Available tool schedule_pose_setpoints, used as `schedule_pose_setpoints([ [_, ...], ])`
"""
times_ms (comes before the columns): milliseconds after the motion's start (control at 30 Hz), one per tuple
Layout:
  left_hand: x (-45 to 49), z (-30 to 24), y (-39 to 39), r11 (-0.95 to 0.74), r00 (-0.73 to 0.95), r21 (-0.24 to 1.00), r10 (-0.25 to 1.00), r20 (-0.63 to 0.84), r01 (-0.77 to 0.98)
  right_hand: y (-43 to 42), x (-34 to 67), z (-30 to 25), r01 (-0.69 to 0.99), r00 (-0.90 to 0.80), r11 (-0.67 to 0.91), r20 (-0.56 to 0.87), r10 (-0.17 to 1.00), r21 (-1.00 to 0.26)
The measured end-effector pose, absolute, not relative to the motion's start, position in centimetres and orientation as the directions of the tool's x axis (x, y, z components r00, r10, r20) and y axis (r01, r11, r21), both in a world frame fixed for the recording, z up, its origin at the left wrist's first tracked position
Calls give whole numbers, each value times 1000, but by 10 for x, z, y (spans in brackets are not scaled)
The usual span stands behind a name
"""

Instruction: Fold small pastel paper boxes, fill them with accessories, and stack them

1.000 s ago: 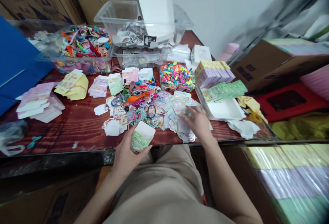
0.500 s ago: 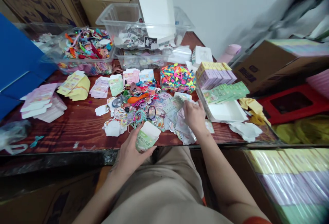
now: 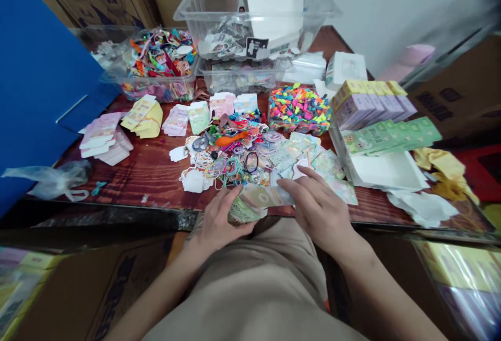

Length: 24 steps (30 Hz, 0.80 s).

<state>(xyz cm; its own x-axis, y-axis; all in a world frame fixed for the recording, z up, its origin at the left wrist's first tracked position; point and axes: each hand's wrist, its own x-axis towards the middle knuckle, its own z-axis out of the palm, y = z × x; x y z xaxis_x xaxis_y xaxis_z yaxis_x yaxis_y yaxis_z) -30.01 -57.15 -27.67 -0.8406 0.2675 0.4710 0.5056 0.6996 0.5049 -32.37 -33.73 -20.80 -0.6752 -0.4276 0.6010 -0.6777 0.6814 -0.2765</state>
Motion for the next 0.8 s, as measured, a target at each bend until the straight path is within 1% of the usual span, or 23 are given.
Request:
schedule_pose_setpoints([
  [100, -297, -281, -572, 720, -804, 434, 290, 519, 541, -344, -321, -204, -723, -637, 666, 549, -541, -183],
  [167, -295, -283, -570, 717, -772, 398, 308, 556, 573, -352, -319, -201, -753, -615, 640, 511, -600, -154],
  [200, -294, -283, -568, 703, -759, 400, 308, 574, 588, -357, -318, -200, -775, -597, 613, 495, -632, -152],
  [267, -291, -281, -563, 673, -763, 448, 277, 584, 588, -370, -314, -201, -816, -560, 551, 472, -681, -175],
  [333, -289, -277, -559, 655, -797, 515, 234, 557, 552, -383, -311, -206, -825, -558, 520, 464, -688, -220],
  [400, -286, -272, -558, 656, -849, 576, 204, 487, 487, -391, -311, -214, -810, -584, 513, 472, -660, -285],
  [467, -284, -269, -560, 659, -901, 632, 178, 396, 408, -393, -316, -222, -794, -606, 500, 531, -593, -347],
  [533, -282, -267, -566, 672, -937, 664, 139, 321, 327, -389, -329, -230, -767, -632, 499, 610, -477, -404],
  [600, -280, -269, -573, 691, -958, 676, 86, 273, 255, -382, -349, -237, -691, -701, 547, 621, -350, -472],
  [633, -279, -271, -578, 695, -964, 682, 58, 261, 227, -379, -361, -241, -632, -751, 585, 587, -301, -509],
  [700, -277, -275, -587, 699, -966, 690, 8, 257, 189, -374, -385, -250, -493, -850, 673, 471, -237, -551],
  [733, -276, -278, -592, 700, -963, 690, -9, 270, 187, -373, -396, -255, -420, -890, 723, 406, -210, -548],
  [800, -273, -283, -600, 704, -948, 680, -29, 316, 205, -375, -414, -264, -299, -942, 817, 287, -172, -493],
])
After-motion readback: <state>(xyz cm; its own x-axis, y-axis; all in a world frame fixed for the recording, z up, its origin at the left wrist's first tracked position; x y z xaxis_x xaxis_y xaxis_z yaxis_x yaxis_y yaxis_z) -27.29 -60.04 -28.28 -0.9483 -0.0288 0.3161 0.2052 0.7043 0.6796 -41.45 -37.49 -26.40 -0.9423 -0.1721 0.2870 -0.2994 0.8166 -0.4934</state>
